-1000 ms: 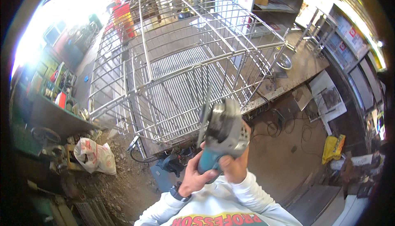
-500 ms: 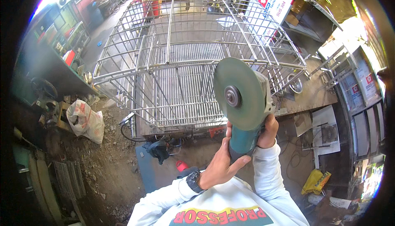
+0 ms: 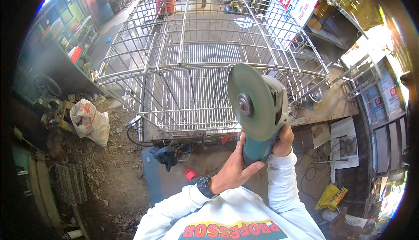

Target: The person assembles a stainless steel wire cage by welding joints with a handheld welding torch, then grinding welds with an angle grinder, and finally bending and securing wire sections with pliers. The cage is rotated and repositioned repeatedly to access different joints.

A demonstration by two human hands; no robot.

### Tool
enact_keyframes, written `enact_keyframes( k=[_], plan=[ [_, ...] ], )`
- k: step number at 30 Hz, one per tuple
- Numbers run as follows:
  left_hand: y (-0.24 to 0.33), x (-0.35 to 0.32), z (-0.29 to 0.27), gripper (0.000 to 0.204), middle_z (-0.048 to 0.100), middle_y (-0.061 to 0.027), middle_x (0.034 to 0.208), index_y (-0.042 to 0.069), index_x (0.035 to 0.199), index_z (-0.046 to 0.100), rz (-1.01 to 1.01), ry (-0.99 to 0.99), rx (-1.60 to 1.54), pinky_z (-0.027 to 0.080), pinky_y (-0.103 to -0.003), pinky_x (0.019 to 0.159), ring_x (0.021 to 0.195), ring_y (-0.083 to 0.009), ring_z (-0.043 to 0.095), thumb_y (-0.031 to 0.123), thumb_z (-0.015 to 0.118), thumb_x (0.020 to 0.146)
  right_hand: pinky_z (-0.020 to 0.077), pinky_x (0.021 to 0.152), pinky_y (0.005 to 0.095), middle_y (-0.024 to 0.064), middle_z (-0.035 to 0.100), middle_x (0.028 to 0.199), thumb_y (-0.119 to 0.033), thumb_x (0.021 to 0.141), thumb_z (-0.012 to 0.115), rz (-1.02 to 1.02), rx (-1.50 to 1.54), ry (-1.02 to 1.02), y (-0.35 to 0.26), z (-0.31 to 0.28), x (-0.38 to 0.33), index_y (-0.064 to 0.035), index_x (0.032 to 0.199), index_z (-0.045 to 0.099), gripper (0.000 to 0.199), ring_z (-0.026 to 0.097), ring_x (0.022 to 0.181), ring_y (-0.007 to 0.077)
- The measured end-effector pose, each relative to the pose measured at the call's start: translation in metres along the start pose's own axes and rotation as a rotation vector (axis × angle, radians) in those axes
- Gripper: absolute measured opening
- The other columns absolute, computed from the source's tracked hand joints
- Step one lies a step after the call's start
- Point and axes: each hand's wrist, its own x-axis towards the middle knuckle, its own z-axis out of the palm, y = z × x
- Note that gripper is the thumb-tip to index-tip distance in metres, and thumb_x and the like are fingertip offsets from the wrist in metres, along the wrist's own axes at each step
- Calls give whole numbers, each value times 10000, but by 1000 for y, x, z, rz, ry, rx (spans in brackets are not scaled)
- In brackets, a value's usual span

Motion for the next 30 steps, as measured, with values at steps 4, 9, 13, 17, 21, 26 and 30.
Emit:
enact_keyframes(
  k=[4,9,13,17,21,26,30],
  plan=[
    [-5,-3,3,968,365,-266,1478,-91,1525,57,-66,31,-119,345,-405,1138,1360,-318,412,320,711,941,443,1024,391,174,570,1337,-306,1067,483,-65,-321,-39,24,-34,-7,37,1352,533,449,570,1206,287],
    [-8,-3,5,756,513,-178,1322,-33,1472,290,25,109,-77,410,-397,1063,1197,-247,509,287,714,935,402,1054,406,188,524,1391,-307,1085,423,-124,-435,-27,19,-25,-5,50,1320,568,452,542,1221,318],
    [-8,0,7,854,429,-212,1418,-56,1506,166,-3,78,-60,374,-395,1106,1290,-271,455,283,707,939,404,1046,384,162,522,1400,-373,1064,467,-71,-380,-29,9,-19,-2,37,1379,516,520,535,1223,272],
    [-5,6,7,1074,258,-268,1585,-98,1568,-62,-58,-1,-129,291,-386,1186,1455,-311,332,314,711,946,419,1024,347,117,547,1370,-435,1004,563,56,-138,-38,5,-20,1,22,1479,386,683,540,1199,200],
    [1,12,11,1042,264,-252,1578,-80,1575,-40,-70,-13,-175,282,-378,1188,1449,-296,327,293,706,952,429,1010,325,96,571,1340,-411,962,620,161,-90,-66,3,-34,4,19,1515,322,762,555,1175,174],
    [2,15,18,1028,288,-248,1557,-66,1577,-31,-9,8,-178,303,-386,1174,1422,-303,359,289,704,952,431,1015,325,102,576,1335,-390,959,622,177,-23,-97,-8,-20,11,19,1511,334,745,555,1176,174],
    [2,13,25,1038,312,-265,1537,-71,1575,-40,-59,42,-251,316,-397,1165,1409,-322,381,315,698,955,432,1020,334,104,580,1329,-393,955,632,178,-106,-63,-5,-31,9,16,1498,354,735,555,1179,180]
  ],
)
